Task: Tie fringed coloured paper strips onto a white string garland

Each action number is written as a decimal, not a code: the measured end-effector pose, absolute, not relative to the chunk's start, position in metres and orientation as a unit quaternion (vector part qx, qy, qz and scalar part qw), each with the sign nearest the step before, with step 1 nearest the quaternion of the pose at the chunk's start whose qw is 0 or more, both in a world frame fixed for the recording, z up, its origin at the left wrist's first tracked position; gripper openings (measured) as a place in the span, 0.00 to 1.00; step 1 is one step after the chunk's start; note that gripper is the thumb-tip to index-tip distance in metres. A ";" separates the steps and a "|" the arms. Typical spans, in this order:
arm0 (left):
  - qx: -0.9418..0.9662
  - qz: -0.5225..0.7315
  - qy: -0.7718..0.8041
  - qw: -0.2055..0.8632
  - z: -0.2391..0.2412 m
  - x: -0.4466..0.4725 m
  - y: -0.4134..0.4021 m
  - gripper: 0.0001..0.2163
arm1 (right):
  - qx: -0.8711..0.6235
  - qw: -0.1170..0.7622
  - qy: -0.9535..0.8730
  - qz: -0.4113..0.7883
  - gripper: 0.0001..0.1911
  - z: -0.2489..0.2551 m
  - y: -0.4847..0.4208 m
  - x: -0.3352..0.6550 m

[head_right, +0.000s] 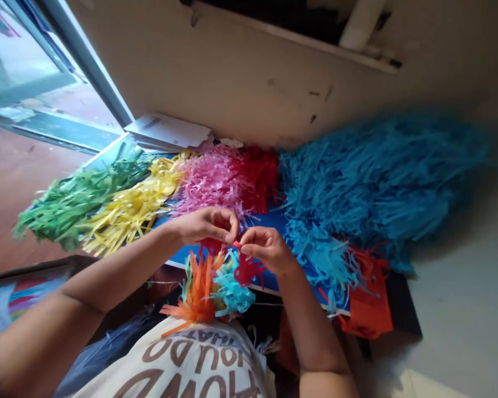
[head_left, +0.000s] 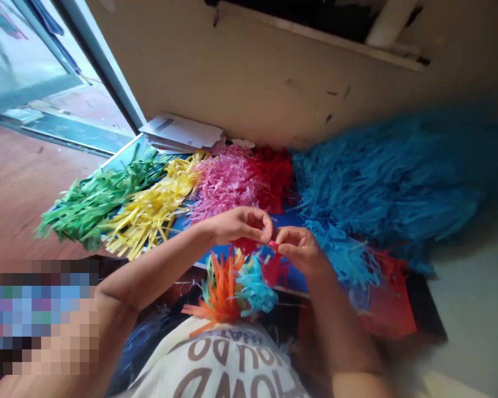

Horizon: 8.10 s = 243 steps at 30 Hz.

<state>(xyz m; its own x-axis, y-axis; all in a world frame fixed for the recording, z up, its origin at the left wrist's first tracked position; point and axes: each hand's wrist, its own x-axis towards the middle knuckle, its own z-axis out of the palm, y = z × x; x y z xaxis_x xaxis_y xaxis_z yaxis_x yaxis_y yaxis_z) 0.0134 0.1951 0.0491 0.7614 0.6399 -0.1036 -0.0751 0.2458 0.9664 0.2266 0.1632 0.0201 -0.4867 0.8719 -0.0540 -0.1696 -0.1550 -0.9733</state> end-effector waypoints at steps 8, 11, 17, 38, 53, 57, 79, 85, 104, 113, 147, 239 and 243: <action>0.431 0.350 0.296 0.777 0.035 0.015 0.159 0.17 | -0.338 0.514 -0.393 0.684 0.23 0.006 0.141 0.193; 0.457 0.343 0.296 0.765 0.032 0.012 0.157 0.19 | -0.343 0.514 -0.381 0.688 0.22 0.005 0.137 0.192; 0.644 0.357 0.336 0.587 0.027 0.009 0.152 0.21 | -0.387 0.510 -0.388 0.663 0.12 0.006 0.130 0.190; 0.719 0.482 0.466 0.179 0.004 0.052 0.109 0.10 | -0.484 0.681 -0.469 0.286 0.02 -0.012 0.109 0.184; 0.762 0.526 0.365 0.097 -0.003 0.047 0.135 0.06 | -0.476 0.688 -0.479 0.266 0.03 -0.021 0.111 0.188; 0.760 0.537 0.323 0.172 -0.006 0.047 0.138 0.01 | -0.471 0.687 -0.452 0.319 0.03 -0.018 0.114 0.186; 0.363 0.532 0.392 0.657 0.006 0.018 0.168 0.11 | -0.715 0.332 -0.603 0.121 0.14 -0.045 0.236 0.288; 0.229 0.495 0.374 0.750 0.008 0.017 0.178 0.15 | -0.747 0.101 -0.652 0.081 0.11 -0.073 0.305 0.331; 0.670 0.435 0.415 0.436 -0.015 0.035 0.162 0.10 | -0.506 0.548 -0.474 0.467 0.11 -0.041 0.138 0.220; 0.734 0.403 0.394 0.379 -0.007 0.035 0.154 0.09 | -0.541 0.606 -0.393 0.431 0.13 -0.042 0.120 0.208; 0.777 0.406 0.394 0.275 -0.010 0.039 0.151 0.09 | -0.592 0.576 -0.443 0.350 0.10 -0.033 0.111 0.211; 0.848 0.305 0.347 0.260 -0.003 0.028 0.148 0.10 | -0.503 0.445 -0.681 0.293 0.04 -0.031 0.097 0.225; 0.843 0.289 0.337 0.303 -0.002 0.023 0.150 0.09 | -0.494 0.449 -0.659 0.347 0.04 -0.030 0.097 0.226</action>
<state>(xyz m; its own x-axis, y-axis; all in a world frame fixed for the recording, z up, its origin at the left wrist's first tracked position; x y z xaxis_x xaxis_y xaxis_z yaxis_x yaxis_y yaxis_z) 0.0225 0.1503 -0.0025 0.6063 0.7431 0.2833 0.3924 -0.5894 0.7061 0.2255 0.0967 -0.0304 -0.1082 0.9625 0.2487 0.3388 0.2709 -0.9010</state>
